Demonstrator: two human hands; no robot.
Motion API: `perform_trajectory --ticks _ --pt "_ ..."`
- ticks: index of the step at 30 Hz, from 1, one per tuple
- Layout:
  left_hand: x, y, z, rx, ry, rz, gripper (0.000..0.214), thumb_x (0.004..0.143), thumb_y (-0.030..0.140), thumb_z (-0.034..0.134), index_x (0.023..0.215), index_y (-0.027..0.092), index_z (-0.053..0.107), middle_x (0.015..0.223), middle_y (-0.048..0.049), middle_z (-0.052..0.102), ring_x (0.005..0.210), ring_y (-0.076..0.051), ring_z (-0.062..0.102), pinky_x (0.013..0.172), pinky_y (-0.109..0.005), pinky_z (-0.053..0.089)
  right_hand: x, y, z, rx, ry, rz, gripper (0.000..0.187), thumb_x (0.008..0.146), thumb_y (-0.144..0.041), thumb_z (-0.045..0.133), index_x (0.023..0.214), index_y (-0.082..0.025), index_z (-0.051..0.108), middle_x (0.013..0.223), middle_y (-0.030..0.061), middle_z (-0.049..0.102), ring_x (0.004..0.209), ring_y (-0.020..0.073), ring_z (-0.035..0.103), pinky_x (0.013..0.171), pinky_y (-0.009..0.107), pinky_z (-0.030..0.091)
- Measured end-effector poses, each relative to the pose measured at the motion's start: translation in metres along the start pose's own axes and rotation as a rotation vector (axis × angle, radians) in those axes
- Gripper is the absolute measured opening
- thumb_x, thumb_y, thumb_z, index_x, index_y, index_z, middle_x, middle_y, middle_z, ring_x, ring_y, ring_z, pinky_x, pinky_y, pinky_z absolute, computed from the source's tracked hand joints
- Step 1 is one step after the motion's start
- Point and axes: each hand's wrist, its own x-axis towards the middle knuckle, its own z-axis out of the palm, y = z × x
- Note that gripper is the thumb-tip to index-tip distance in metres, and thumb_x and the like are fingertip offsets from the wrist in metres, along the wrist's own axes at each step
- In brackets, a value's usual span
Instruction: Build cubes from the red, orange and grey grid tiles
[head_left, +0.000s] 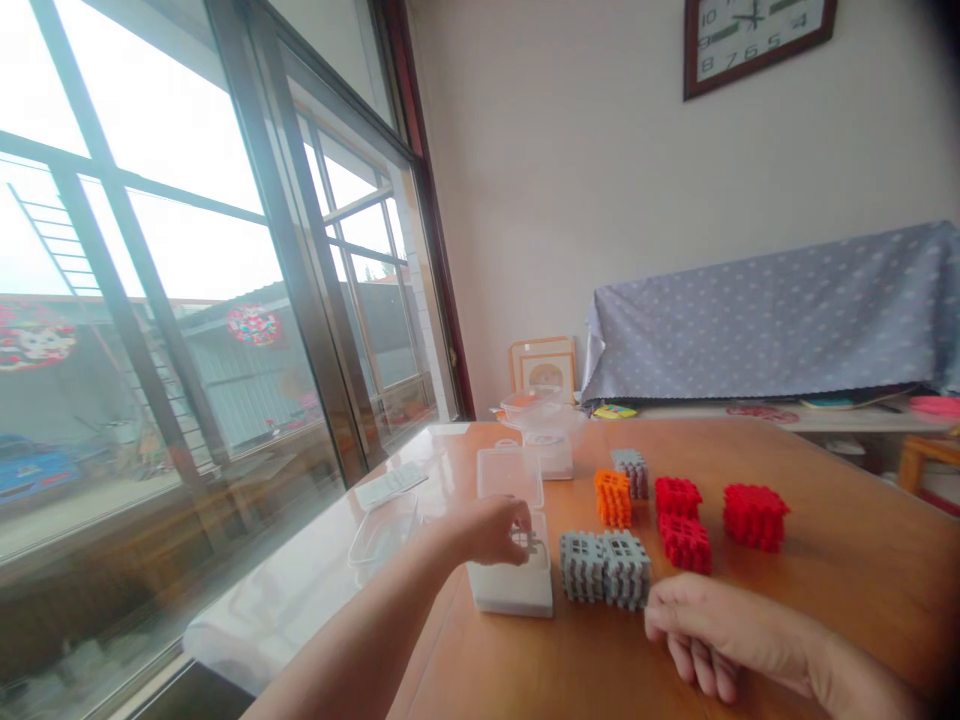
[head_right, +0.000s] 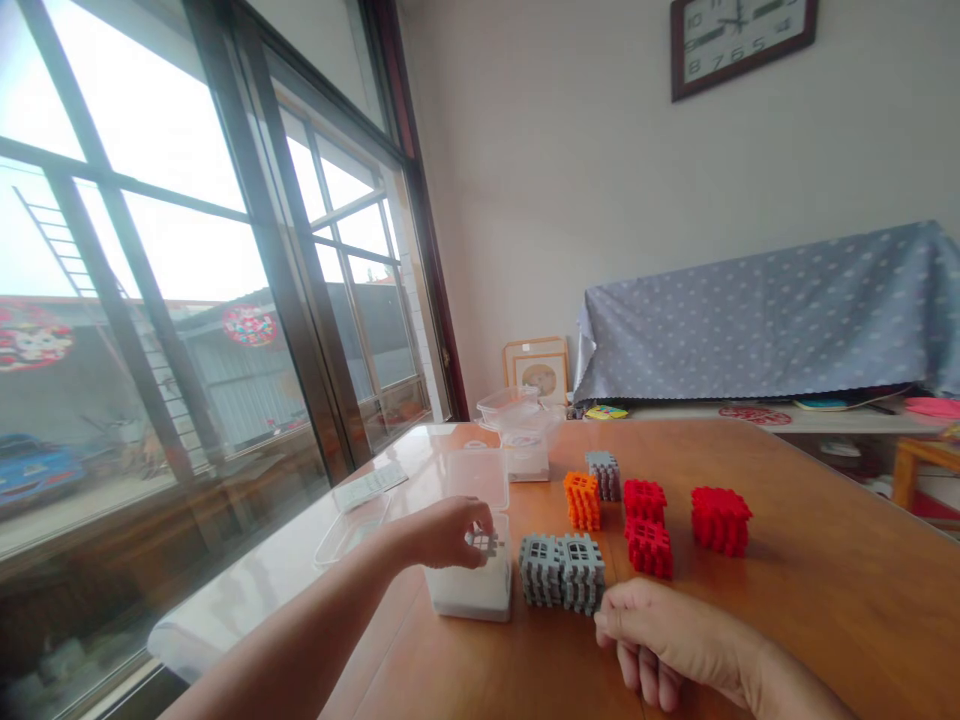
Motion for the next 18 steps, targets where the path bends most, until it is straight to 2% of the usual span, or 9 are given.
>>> perform_trajectory --ticks 9,14,18 --pt "0.01 -0.007 0.02 -0.027 -0.009 0.018 0.039 0.066 0.039 0.079 0.101 0.023 0.07 0.098 -0.0043 0.071 0.079 -0.02 0.067 0.064 -0.026 0.051 0.005 0.007 -0.002 -0.028 -0.001 0.001 0.028 0.09 -0.043 0.052 0.093 -0.016 0.058 0.069 0.0055 0.071 0.043 0.0085 0.06 0.037 0.012 0.039" --pt "0.007 -0.009 0.018 -0.042 -0.004 0.001 0.04 0.067 0.031 0.076 0.106 0.021 0.07 0.102 -0.0057 0.071 0.08 -0.021 0.067 0.066 -0.027 0.052 0.004 0.006 -0.001 -0.037 0.003 0.006 0.029 0.088 -0.045 0.055 0.093 -0.017 0.058 0.069 0.0046 0.071 0.043 0.0086 0.06 0.037 0.012 0.039" --pt "0.006 -0.008 0.016 -0.069 -0.036 -0.037 0.029 0.075 0.018 0.06 0.1 0.023 0.075 0.098 -0.0043 0.074 0.082 -0.019 0.066 0.071 -0.027 0.051 0.005 0.008 -0.001 -0.046 -0.004 -0.003 0.029 0.091 -0.044 0.051 0.095 -0.016 0.057 0.07 0.0049 0.071 0.043 0.008 0.06 0.038 0.012 0.039"
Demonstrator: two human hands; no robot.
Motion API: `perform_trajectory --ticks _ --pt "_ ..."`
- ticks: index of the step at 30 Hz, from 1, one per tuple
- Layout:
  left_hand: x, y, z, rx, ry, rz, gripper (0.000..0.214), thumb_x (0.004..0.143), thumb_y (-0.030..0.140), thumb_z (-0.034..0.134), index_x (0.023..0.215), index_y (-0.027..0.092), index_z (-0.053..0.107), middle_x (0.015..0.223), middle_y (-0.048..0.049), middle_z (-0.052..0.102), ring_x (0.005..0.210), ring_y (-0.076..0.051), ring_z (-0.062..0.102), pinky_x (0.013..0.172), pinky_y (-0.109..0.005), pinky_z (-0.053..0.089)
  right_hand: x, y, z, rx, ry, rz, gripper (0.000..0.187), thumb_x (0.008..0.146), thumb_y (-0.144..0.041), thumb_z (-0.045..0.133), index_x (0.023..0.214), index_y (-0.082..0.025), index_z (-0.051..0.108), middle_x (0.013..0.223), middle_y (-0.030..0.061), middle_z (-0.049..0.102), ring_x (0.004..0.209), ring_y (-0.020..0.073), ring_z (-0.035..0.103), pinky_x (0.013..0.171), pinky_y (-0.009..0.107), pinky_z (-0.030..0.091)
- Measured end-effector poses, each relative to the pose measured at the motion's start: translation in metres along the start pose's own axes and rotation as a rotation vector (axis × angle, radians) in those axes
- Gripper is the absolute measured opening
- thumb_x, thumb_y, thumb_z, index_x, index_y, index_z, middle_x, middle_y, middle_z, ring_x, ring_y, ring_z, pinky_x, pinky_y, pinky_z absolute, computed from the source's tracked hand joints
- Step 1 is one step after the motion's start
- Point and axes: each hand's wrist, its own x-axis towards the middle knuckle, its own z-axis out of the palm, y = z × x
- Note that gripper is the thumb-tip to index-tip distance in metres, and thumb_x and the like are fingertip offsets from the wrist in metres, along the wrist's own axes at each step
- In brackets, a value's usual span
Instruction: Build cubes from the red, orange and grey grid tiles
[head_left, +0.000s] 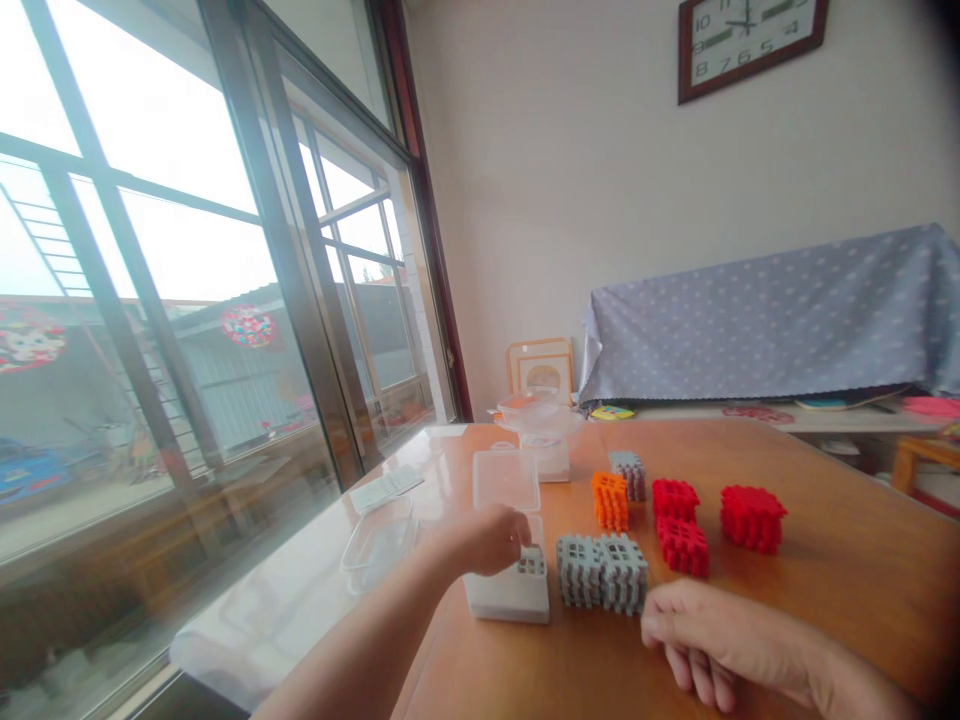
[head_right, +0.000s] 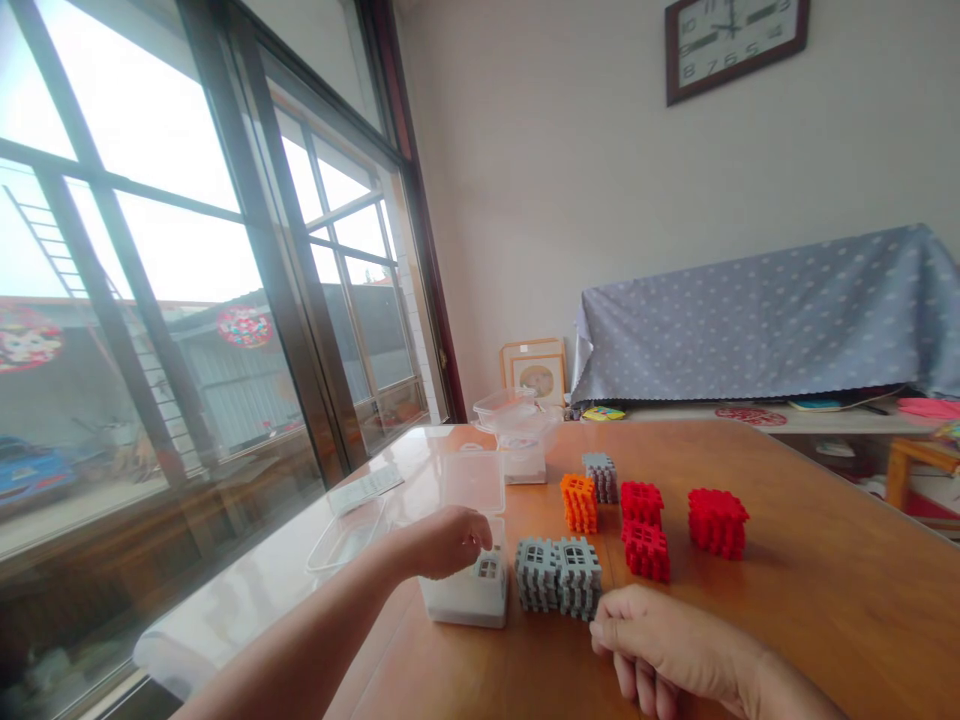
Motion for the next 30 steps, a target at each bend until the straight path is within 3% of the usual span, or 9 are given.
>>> perform_trajectory --ticks 6,11,15,19,23,25,30 --pt "0.002 0.0 0.003 -0.051 -0.152 -0.029 0.031 0.077 0.016 0.054 0.093 0.023 0.08 0.075 0.0004 0.074 0.063 -0.013 0.061 0.058 -0.021 0.045 0.001 0.001 0.001 -0.006 0.008 -0.012 0.028 0.092 -0.043 0.049 0.096 -0.016 0.057 0.07 0.0044 0.071 0.044 0.008 0.06 0.037 0.011 0.038" --pt "0.003 -0.001 0.01 -0.076 -0.164 -0.057 0.037 0.077 0.012 0.049 0.096 0.021 0.08 0.07 0.0004 0.072 0.055 -0.012 0.056 0.052 -0.021 0.04 -0.002 -0.004 0.003 0.002 0.024 -0.001 0.026 0.091 -0.042 0.051 0.093 -0.017 0.056 0.069 0.004 0.07 0.043 0.0078 0.059 0.037 0.011 0.037" --pt "0.001 -0.002 0.011 -0.083 -0.105 -0.022 0.033 0.074 0.011 0.053 0.093 0.021 0.078 0.078 0.0003 0.074 0.064 -0.013 0.061 0.058 -0.022 0.045 -0.004 -0.008 0.004 0.003 0.027 0.009 0.028 0.09 -0.045 0.054 0.093 -0.017 0.057 0.069 0.0038 0.07 0.042 0.0076 0.06 0.037 0.011 0.037" --pt "0.001 0.002 0.006 -0.084 0.072 0.013 0.032 0.075 0.011 0.053 0.098 0.019 0.073 0.097 -0.0036 0.073 0.083 -0.016 0.064 0.074 -0.025 0.049 -0.005 -0.01 0.004 0.007 0.022 0.012 0.027 0.09 -0.043 0.053 0.094 -0.016 0.057 0.069 0.0039 0.07 0.043 0.0081 0.061 0.038 0.011 0.04" --pt "0.003 0.02 -0.001 -0.116 0.249 0.174 0.028 0.078 0.017 0.058 0.105 0.018 0.067 0.106 -0.0058 0.069 0.096 -0.018 0.063 0.086 -0.028 0.05 -0.004 -0.01 0.003 0.016 0.015 0.011 0.026 0.091 -0.041 0.051 0.095 -0.016 0.057 0.07 0.0042 0.071 0.044 0.0087 0.061 0.038 0.012 0.041" --pt "0.005 0.033 -0.004 -0.098 0.227 0.231 0.031 0.078 0.024 0.064 0.109 0.02 0.066 0.11 -0.006 0.068 0.1 -0.02 0.062 0.089 -0.031 0.05 -0.005 -0.01 0.002 0.016 0.012 0.015 0.027 0.092 -0.041 0.051 0.096 -0.016 0.057 0.07 0.0045 0.071 0.045 0.0088 0.061 0.037 0.012 0.041" --pt "0.013 0.057 -0.001 0.044 0.092 0.22 0.053 0.072 0.039 0.074 0.121 0.023 0.061 0.119 -0.0077 0.068 0.114 -0.028 0.058 0.094 -0.038 0.048 -0.005 -0.01 0.004 0.021 0.02 0.022 0.026 0.093 -0.039 0.05 0.1 -0.016 0.057 0.069 0.0038 0.07 0.043 0.0082 0.059 0.037 0.012 0.041"
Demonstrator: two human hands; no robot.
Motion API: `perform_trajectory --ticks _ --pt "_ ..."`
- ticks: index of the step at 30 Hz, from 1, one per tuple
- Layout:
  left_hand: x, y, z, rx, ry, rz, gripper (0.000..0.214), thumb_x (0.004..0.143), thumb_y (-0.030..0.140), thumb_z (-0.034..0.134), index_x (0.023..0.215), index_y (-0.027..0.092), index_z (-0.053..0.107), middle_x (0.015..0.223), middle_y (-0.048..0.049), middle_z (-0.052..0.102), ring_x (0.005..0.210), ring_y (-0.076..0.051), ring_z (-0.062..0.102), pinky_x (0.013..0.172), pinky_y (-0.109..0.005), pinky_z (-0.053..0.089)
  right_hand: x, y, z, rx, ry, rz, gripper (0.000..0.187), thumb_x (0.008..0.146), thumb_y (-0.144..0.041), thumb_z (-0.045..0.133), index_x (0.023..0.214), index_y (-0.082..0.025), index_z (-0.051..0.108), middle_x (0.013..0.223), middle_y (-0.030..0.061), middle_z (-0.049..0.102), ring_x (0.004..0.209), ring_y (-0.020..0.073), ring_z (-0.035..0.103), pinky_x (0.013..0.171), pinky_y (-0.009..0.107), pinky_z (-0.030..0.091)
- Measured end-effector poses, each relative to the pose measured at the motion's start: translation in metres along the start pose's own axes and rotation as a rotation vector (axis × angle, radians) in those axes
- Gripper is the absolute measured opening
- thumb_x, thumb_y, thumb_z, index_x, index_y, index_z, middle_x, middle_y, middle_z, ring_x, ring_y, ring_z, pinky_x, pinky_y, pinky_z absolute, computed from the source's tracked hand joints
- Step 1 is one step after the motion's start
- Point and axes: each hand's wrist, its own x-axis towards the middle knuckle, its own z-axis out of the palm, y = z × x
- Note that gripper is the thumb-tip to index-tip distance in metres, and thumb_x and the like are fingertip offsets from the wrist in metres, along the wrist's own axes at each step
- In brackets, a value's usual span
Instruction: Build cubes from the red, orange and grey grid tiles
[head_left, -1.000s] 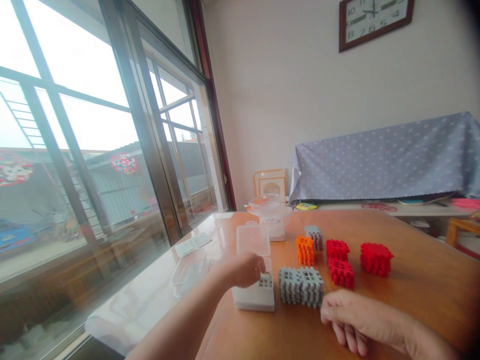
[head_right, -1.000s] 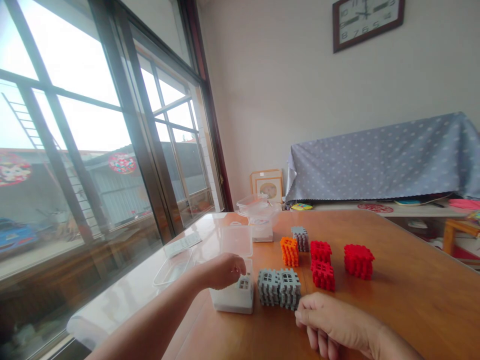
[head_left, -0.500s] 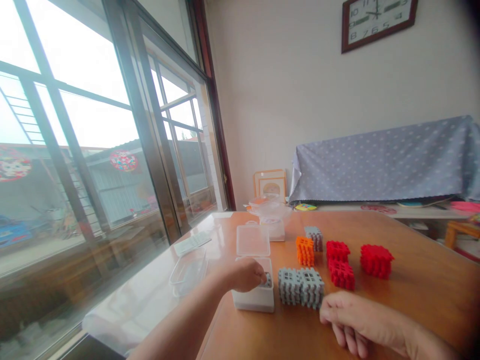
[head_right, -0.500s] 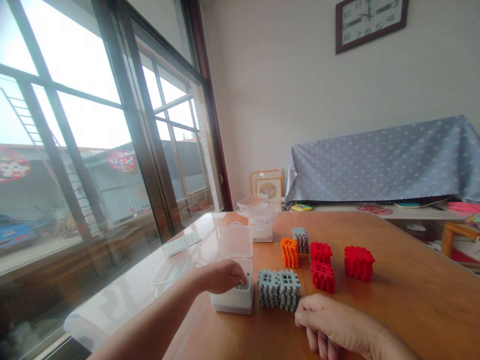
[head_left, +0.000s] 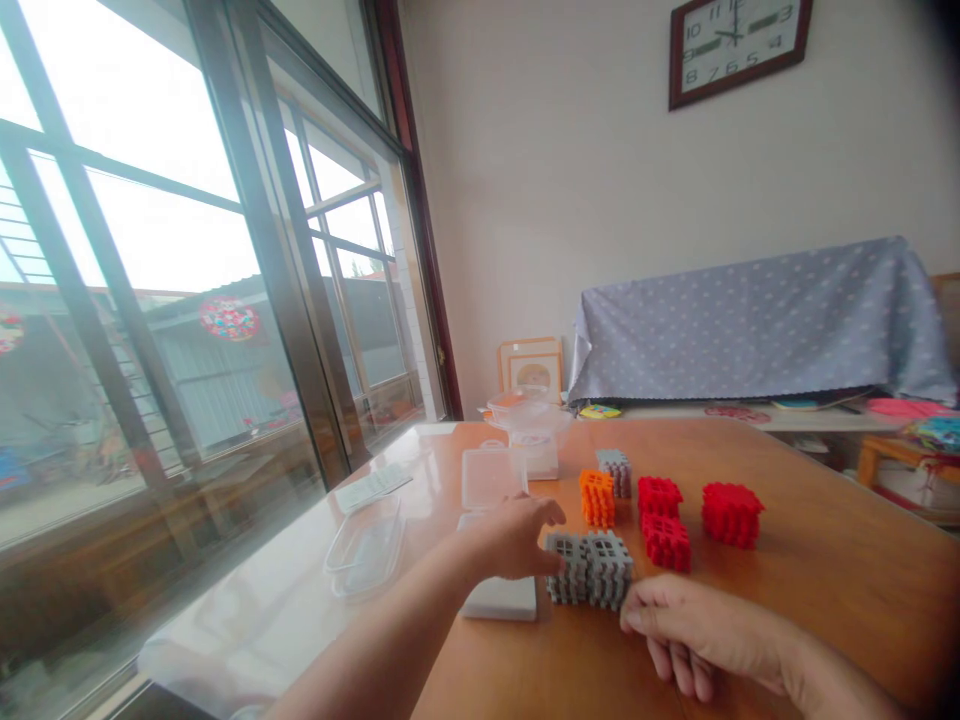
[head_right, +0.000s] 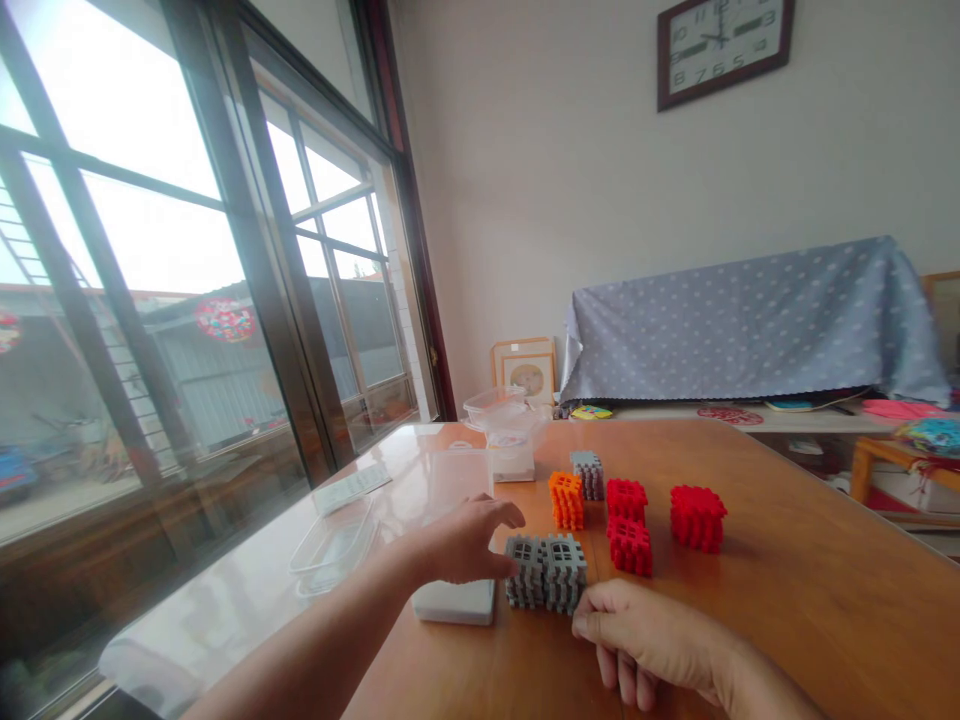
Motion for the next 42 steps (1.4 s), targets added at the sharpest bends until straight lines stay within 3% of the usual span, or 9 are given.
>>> perform_trajectory --ticks 6,12,18,23,31,37,42 --pt "0.008 0.005 0.007 0.083 -0.02 -0.028 0.053 0.07 0.041 0.075 0.119 0.027 0.061 0.114 -0.005 0.07 0.113 -0.029 0.059 0.1 -0.042 0.043 0.001 -0.002 0.001 -0.013 0.007 0.003 0.026 0.094 -0.039 0.049 0.104 -0.016 0.057 0.067 0.002 0.068 0.042 0.0085 0.059 0.036 0.012 0.041" --pt "0.005 0.003 0.0 0.048 0.067 -0.017 0.047 0.07 0.035 0.075 0.115 0.026 0.062 0.115 -0.0042 0.069 0.109 -0.027 0.061 0.101 -0.043 0.042 -0.002 -0.006 0.001 -0.015 0.004 0.002 0.026 0.094 -0.039 0.049 0.104 -0.016 0.056 0.066 0.0017 0.067 0.043 0.0083 0.059 0.037 0.012 0.041" --pt "-0.01 -0.021 -0.009 -0.13 0.189 -0.019 0.041 0.072 0.029 0.074 0.11 0.021 0.062 0.109 -0.0065 0.068 0.103 -0.023 0.062 0.088 -0.033 0.05 -0.002 -0.008 0.001 -0.024 -0.002 0.0 0.028 0.094 -0.04 0.049 0.106 -0.016 0.056 0.067 0.0017 0.067 0.044 0.0081 0.059 0.038 0.013 0.042" --pt "-0.033 -0.044 -0.018 -0.165 0.238 -0.128 0.032 0.072 0.027 0.072 0.102 0.02 0.064 0.101 -0.0041 0.068 0.095 -0.02 0.062 0.086 -0.032 0.05 -0.003 -0.007 0.002 -0.031 0.011 0.002 0.032 0.092 -0.045 0.052 0.105 -0.016 0.056 0.067 0.0015 0.067 0.044 0.008 0.059 0.038 0.012 0.041" --pt "-0.051 -0.065 -0.005 -0.152 0.096 -0.273 0.032 0.07 0.027 0.074 0.1 0.021 0.066 0.102 -0.0026 0.067 0.093 -0.02 0.063 0.084 -0.031 0.049 0.002 0.001 0.0 -0.03 0.01 -0.003 0.043 0.089 -0.058 0.054 0.105 -0.017 0.057 0.07 0.0025 0.069 0.043 0.0075 0.059 0.037 0.011 0.039" --pt "-0.041 -0.061 -0.002 -0.024 0.05 -0.208 0.04 0.067 0.04 0.08 0.1 0.023 0.068 0.103 -0.0039 0.069 0.091 -0.022 0.063 0.077 -0.03 0.049 0.003 0.005 0.0 -0.038 0.014 -0.016 0.04 0.092 -0.054 0.05 0.106 -0.017 0.057 0.071 0.0031 0.069 0.044 0.0075 0.06 0.038 0.011 0.041" --pt "-0.041 -0.062 0.0 -0.013 0.046 -0.183 0.046 0.067 0.043 0.08 0.106 0.021 0.068 0.106 -0.006 0.069 0.093 -0.023 0.065 0.08 -0.03 0.049 0.004 0.004 0.0 -0.052 0.02 -0.006 0.044 0.09 -0.058 0.052 0.105 -0.017 0.057 0.071 0.0029 0.069 0.043 0.0076 0.059 0.038 0.011 0.041"
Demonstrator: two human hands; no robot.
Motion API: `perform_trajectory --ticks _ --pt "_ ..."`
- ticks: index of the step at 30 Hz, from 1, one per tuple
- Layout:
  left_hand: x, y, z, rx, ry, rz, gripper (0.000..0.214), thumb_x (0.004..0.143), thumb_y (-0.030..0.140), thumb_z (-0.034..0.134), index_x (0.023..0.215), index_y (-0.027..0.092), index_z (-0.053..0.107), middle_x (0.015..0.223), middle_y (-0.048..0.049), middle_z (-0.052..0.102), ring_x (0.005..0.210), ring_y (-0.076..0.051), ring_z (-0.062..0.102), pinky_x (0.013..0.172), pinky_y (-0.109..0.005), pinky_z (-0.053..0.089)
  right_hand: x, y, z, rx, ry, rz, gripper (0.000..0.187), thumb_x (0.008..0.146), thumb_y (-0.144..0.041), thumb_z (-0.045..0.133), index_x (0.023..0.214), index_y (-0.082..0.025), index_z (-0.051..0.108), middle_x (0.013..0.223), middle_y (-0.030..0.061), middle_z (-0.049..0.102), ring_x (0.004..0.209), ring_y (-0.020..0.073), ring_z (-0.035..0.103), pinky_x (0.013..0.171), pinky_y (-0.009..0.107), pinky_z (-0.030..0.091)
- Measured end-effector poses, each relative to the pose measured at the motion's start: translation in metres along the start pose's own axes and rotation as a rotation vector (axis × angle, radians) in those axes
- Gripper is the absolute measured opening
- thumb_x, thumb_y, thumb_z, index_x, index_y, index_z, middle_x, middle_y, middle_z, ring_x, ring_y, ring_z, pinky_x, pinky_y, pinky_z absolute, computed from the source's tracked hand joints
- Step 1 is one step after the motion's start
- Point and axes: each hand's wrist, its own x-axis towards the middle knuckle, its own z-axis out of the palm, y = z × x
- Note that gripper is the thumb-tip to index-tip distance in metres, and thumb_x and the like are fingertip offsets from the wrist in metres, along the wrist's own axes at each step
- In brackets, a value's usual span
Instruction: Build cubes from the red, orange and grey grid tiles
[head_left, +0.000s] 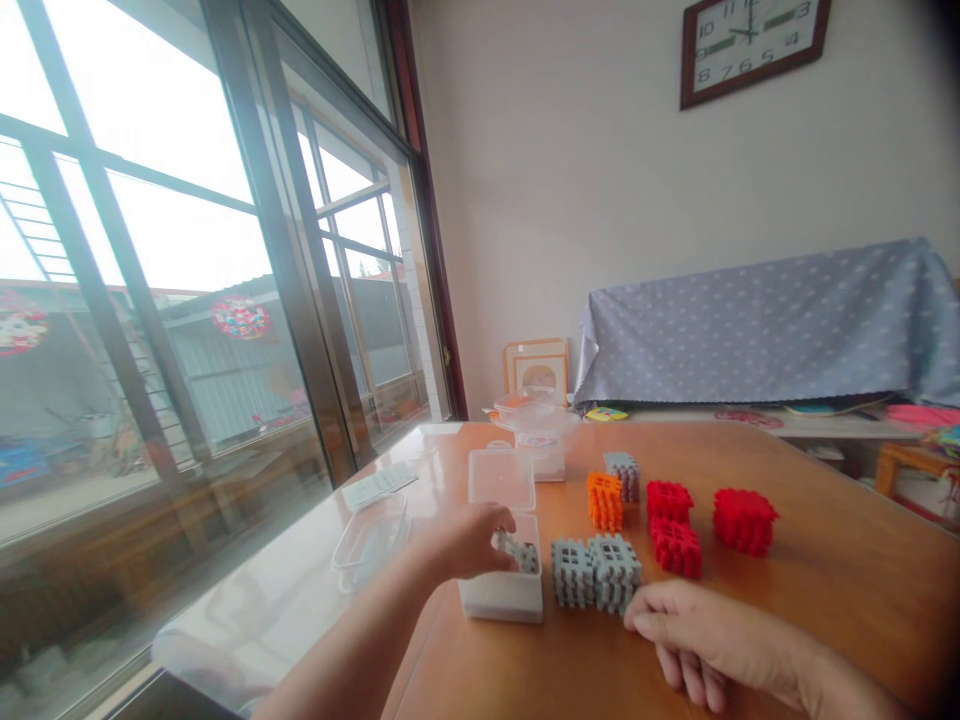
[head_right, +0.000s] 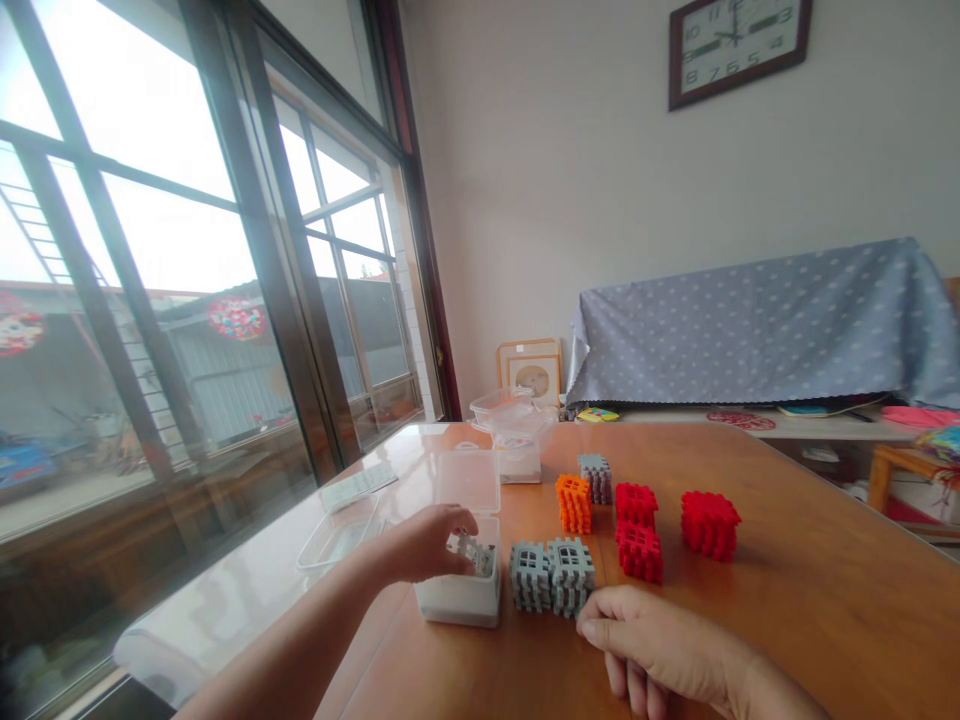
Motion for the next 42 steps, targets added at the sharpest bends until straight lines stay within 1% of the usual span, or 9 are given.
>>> perform_trajectory --ticks 3,7,10,17,21,26,34,38,42 --pt "0.0 -0.001 0.0 0.003 -0.006 0.005 0.045 0.067 0.041 0.08 0.106 0.022 0.068 0.106 -0.0058 0.069 0.092 -0.022 0.065 0.08 -0.03 0.049 0.0 0.001 -0.001 -0.002 -0.003 0.003 0.042 0.091 -0.057 0.052 0.106 -0.017 0.057 0.071 0.0028 0.069 0.043 0.0076 0.059 0.038 0.011 0.04" --pt "0.003 0.001 -0.001 -0.014 -0.032 0.001 0.035 0.067 0.036 0.079 0.098 0.021 0.07 0.1 -0.0044 0.067 0.083 -0.019 0.064 0.072 -0.026 0.049 -0.001 0.0 0.0 0.007 0.0 -0.005 0.039 0.092 -0.054 0.05 0.106 -0.018 0.057 0.071 0.003 0.069 0.044 0.0074 0.058 0.038 0.011 0.04" --pt "0.007 0.001 0.001 -0.07 -0.003 0.0 0.029 0.069 0.034 0.078 0.093 0.02 0.071 0.098 -0.0037 0.066 0.081 -0.016 0.062 0.07 -0.025 0.049 -0.002 -0.001 0.001 0.005 -0.002 0.003 0.038 0.093 -0.052 0.05 0.107 -0.018 0.056 0.071 0.0033 0.069 0.044 0.0077 0.058 0.038 0.012 0.04" --pt "0.009 0.0 0.01 -0.175 0.003 0.05 0.034 0.069 0.041 0.081 0.091 0.018 0.073 0.103 -0.0052 0.064 0.074 -0.013 0.061 0.069 -0.024 0.049 -0.002 0.0 0.0 0.002 -0.001 0.0 0.037 0.094 -0.051 0.048 0.108 -0.018 0.056 0.072 0.0029 0.069 0.044 0.0074 0.058 0.038 0.011 0.04" --pt "0.006 0.003 0.007 -0.172 -0.015 0.081 0.032 0.071 0.039 0.079 0.097 0.02 0.075 0.109 -0.0064 0.063 0.074 -0.013 0.062 0.071 -0.026 0.05 -0.001 0.001 0.0 0.003 -0.001 0.003 0.038 0.093 -0.053 0.049 0.106 -0.018 0.056 0.071 0.0023 0.068 0.043 0.0072 0.058 0.038 0.011 0.04" --pt "0.005 0.007 0.001 -0.123 -0.045 0.037 0.022 0.074 0.027 0.071 0.095 0.021 0.075 0.104 -0.0051 0.066 0.076 -0.015 0.064 0.071 -0.025 0.05 0.0 0.001 0.001 -0.009 -0.002 0.0 0.037 0.093 -0.052 0.05 0.106 -0.018 0.055 0.07 0.0021 0.068 0.042 0.0075 0.057 0.037 0.012 0.039" --pt "0.005 0.006 0.003 -0.083 -0.036 -0.008 0.032 0.074 0.025 0.067 0.105 0.024 0.074 0.102 -0.0031 0.072 0.081 -0.017 0.065 0.073 -0.026 0.05 -0.003 -0.002 0.001 -0.016 0.001 -0.004 0.036 0.094 -0.052 0.049 0.106 -0.018 0.056 0.072 0.0027 0.069 0.044 0.0077 0.059 0.038 0.012 0.04" --pt "0.004 0.005 0.004 -0.088 -0.042 -0.016 0.027 0.074 0.015 0.056 0.093 0.022 0.074 0.09 -0.0022 0.074 0.077 -0.016 0.065 0.069 -0.024 0.049 -0.004 -0.002 0.001 -0.021 0.003 -0.001 0.037 0.094 -0.052 0.049 0.107 -0.018 0.055 0.072 0.0023 0.068 0.043 0.0071 0.058 0.038 0.011 0.04" --pt "0.001 0.005 0.002 -0.105 -0.132 -0.025 0.03 0.074 0.015 0.052 0.091 0.024 0.075 0.081 0.0003 0.073 0.068 -0.015 0.063 0.059 -0.022 0.046 -0.003 0.001 0.0 -0.021 0.002 -0.007 0.036 0.095 -0.051 0.048 0.108 -0.018 0.055 0.072 0.0021 0.068 0.044 0.0072 0.059 0.038 0.011 0.04"
